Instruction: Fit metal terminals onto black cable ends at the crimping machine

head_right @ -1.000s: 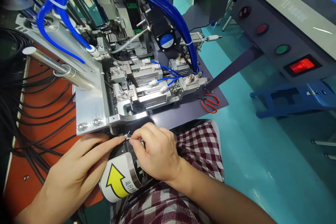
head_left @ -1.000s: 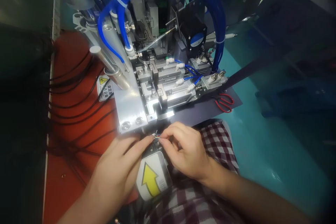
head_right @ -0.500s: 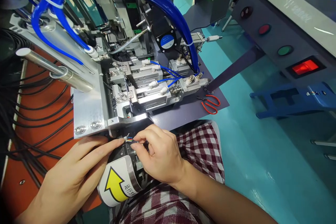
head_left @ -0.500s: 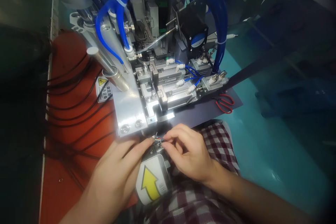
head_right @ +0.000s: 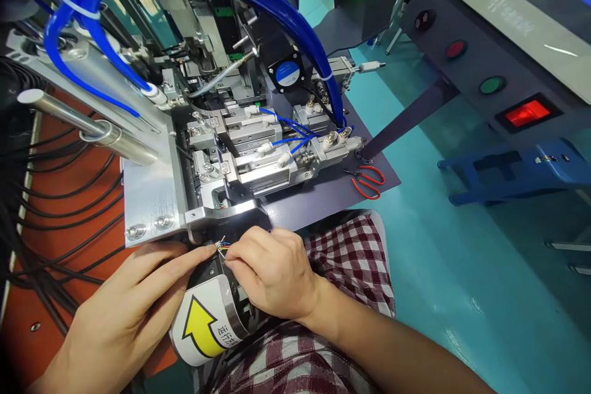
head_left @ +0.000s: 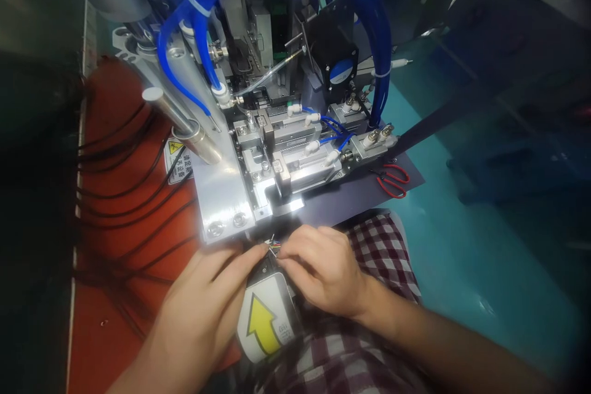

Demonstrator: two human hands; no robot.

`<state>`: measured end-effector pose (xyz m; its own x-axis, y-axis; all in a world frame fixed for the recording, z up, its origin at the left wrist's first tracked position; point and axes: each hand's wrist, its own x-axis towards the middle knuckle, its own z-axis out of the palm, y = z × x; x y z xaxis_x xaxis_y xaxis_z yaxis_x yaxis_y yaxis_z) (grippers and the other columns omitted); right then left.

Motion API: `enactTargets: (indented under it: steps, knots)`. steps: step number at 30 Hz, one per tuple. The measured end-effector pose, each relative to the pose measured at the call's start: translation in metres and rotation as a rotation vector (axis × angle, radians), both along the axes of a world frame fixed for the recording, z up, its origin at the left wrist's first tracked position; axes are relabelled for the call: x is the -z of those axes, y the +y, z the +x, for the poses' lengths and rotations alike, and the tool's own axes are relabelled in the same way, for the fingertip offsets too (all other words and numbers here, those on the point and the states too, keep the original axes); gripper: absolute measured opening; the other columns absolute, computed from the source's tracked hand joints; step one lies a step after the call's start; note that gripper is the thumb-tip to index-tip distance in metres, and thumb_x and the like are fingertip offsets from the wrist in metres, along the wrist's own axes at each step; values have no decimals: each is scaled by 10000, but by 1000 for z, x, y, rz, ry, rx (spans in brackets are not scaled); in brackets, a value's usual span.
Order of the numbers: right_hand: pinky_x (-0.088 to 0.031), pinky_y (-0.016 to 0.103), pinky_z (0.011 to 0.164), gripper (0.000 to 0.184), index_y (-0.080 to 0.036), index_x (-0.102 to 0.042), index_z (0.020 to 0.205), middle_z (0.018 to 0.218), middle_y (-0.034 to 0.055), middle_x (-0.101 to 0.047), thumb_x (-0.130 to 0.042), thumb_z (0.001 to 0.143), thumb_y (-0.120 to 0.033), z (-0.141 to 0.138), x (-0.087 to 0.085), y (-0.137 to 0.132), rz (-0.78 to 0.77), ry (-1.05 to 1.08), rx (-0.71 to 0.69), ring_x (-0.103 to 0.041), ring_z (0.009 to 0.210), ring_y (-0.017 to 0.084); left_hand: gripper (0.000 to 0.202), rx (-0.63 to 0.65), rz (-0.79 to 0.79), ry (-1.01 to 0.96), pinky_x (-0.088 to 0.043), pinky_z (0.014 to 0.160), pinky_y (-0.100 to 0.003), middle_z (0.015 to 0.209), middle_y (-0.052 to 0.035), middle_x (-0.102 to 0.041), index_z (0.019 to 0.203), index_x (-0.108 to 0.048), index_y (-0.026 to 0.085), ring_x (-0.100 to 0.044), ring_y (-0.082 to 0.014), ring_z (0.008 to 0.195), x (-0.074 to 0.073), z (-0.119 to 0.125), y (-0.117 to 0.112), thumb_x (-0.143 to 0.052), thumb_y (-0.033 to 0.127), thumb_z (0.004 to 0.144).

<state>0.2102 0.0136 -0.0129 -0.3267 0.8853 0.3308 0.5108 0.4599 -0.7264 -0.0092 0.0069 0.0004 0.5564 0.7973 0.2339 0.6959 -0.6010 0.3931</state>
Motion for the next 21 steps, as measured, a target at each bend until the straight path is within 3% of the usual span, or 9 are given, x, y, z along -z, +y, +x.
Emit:
enactTargets:
  steps: [5, 9, 11, 15, 21]
  knots:
    - [-371, 237, 470, 91, -176, -652, 754, 705, -9, -606, -636, 839, -205, -2, -4, 0, -463, 295, 185, -431, 466, 69, 321, -72, -5, -83, -523, 797, -247, 998, -41, -628, 1272, -601, 262, -623, -159, 875, 5, 3, -2, -432, 243, 1000]
    - [-334, 222, 440, 108, -171, -658, 772, 579, -38, -538, -654, 811, -271, -8, -7, 2, -761, 416, 249, -444, 469, 87, 338, -105, -25, -91, -546, 814, -278, 1014, -58, -670, 1247, -650, 276, -650, -183, 891, 6, 3, -3, -439, 283, 984]
    - [-345, 225, 450, 91, -169, -652, 755, 616, -26, -567, -648, 800, -248, -10, -9, 1, -722, 407, 261, -448, 475, 83, 345, -106, -37, -81, -554, 821, -288, 1021, -62, -684, 1247, -661, 279, -663, -193, 904, 4, 2, -2, -452, 292, 972]
    - [-382, 231, 484, 82, -172, -642, 711, 691, -8, -600, -622, 791, -166, -11, -11, -1, -497, 306, 262, -478, 508, 82, 345, -60, -46, -47, -552, 831, -280, 1054, -61, -681, 1268, -644, 273, -667, -193, 933, -1, -1, 0, -481, 266, 964]
    - [-410, 240, 506, 91, -176, -636, 719, 697, -9, -610, -626, 806, -154, -11, -10, 0, -449, 264, 264, -500, 505, 85, 327, -34, 3, -32, -520, 828, -238, 1058, -54, -624, 1283, -593, 228, -626, -160, 932, 1, 0, -2, -473, 190, 981]
